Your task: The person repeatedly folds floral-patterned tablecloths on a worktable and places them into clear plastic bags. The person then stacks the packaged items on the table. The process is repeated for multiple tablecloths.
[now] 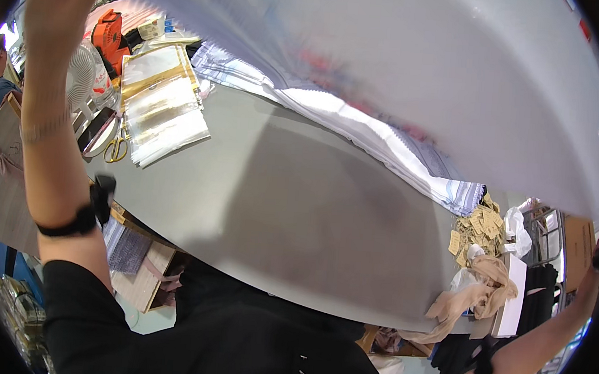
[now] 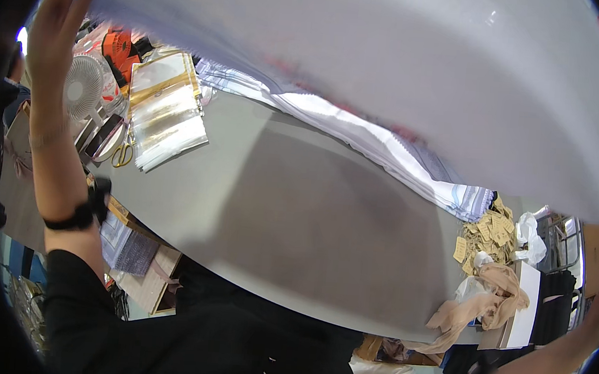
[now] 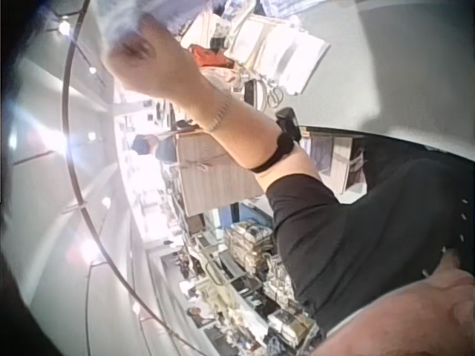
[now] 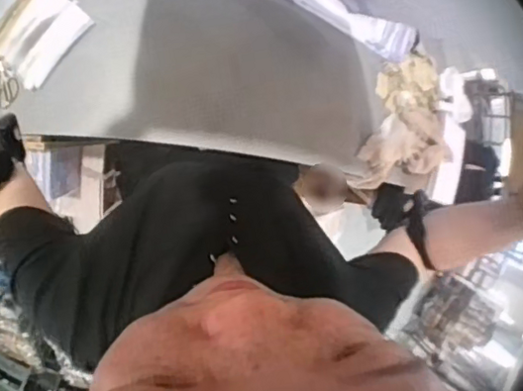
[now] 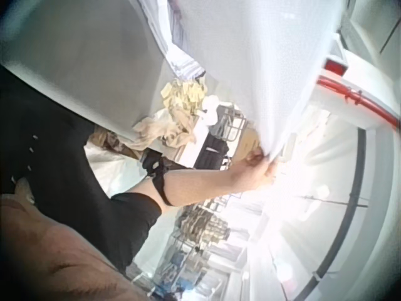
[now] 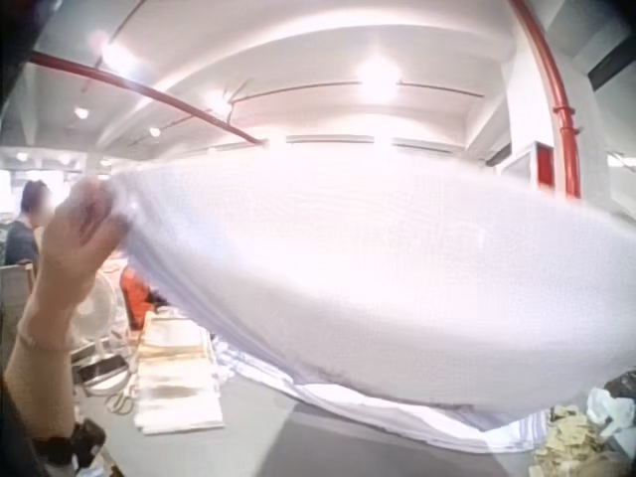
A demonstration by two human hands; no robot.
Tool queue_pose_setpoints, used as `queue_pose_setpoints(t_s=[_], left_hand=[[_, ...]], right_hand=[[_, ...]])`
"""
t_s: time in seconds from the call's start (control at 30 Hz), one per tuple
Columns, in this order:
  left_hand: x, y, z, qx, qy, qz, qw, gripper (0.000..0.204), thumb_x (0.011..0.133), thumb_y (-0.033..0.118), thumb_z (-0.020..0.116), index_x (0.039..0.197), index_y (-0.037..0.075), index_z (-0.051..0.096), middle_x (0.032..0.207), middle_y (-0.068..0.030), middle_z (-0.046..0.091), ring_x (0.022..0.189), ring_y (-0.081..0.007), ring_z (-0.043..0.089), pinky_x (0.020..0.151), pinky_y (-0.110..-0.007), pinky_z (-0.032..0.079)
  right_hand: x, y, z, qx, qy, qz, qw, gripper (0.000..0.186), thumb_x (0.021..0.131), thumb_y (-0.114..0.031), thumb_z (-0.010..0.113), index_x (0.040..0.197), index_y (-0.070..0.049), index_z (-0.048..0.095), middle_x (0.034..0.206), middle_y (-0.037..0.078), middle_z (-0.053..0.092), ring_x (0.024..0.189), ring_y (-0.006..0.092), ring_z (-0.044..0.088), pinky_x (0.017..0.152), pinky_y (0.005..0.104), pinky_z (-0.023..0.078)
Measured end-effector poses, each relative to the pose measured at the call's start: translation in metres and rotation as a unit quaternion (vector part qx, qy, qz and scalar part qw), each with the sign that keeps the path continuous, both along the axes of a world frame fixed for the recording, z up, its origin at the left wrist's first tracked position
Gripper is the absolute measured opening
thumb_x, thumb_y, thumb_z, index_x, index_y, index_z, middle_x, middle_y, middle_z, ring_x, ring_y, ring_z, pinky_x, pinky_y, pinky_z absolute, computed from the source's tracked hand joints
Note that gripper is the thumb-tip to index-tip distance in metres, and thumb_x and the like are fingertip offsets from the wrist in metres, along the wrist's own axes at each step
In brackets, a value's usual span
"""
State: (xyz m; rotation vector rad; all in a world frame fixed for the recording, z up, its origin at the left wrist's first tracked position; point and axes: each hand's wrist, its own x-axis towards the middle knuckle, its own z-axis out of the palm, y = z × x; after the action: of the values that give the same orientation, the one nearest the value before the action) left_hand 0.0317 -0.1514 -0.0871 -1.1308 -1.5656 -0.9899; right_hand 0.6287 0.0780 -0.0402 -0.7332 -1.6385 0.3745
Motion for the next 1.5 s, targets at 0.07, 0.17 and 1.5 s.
queue_pose_setpoints(t_s=[0.07, 0.17, 1.5], left_hand=[[0.012, -0.028, -0.049, 0.074, -0.068, -0.106, 0.989, 0.018, 0.090, 0.010, 0.063, 0.103, 0.000, 0.055, 0.085, -0.0033, 0.055, 0.079, -0.0100, 0.052, 0.069, -0.022, 0.041], [0.040, -0.078, -0.118, 0.008, -0.112, -0.259, 0.959, 0.035, 0.086, 0.015, 0.067, 0.112, -0.003, 0.050, 0.084, -0.0026, 0.051, 0.078, -0.0100, 0.048, 0.068, -0.022, 0.037], [0.094, -0.069, -0.335, -0.517, -0.138, -0.202, 0.820, 0.040, 0.069, 0.004, 0.070, 0.107, 0.003, 0.055, 0.120, -0.0187, 0.054, 0.108, -0.0392, 0.054, 0.091, -0.045, 0.046]], right_hand=[[0.024, -0.029, -0.045, 0.090, -0.165, -0.096, 0.977, 0.043, 0.095, -0.027, 0.051, 0.133, -0.006, 0.050, 0.111, 0.017, 0.062, 0.098, 0.0232, 0.062, 0.091, 0.0348, 0.048], [0.057, -0.085, -0.101, 0.002, -0.226, -0.142, 0.964, 0.040, 0.091, -0.023, 0.060, 0.126, -0.004, 0.054, 0.116, 0.020, 0.057, 0.106, 0.0278, 0.058, 0.099, 0.0352, 0.042], [-0.023, -0.116, -0.367, -0.023, -0.577, -0.005, 0.817, 0.052, 0.066, -0.011, 0.071, 0.117, -0.003, 0.059, 0.120, 0.010, 0.058, 0.096, 0.0292, 0.058, 0.084, 0.0406, 0.045]])
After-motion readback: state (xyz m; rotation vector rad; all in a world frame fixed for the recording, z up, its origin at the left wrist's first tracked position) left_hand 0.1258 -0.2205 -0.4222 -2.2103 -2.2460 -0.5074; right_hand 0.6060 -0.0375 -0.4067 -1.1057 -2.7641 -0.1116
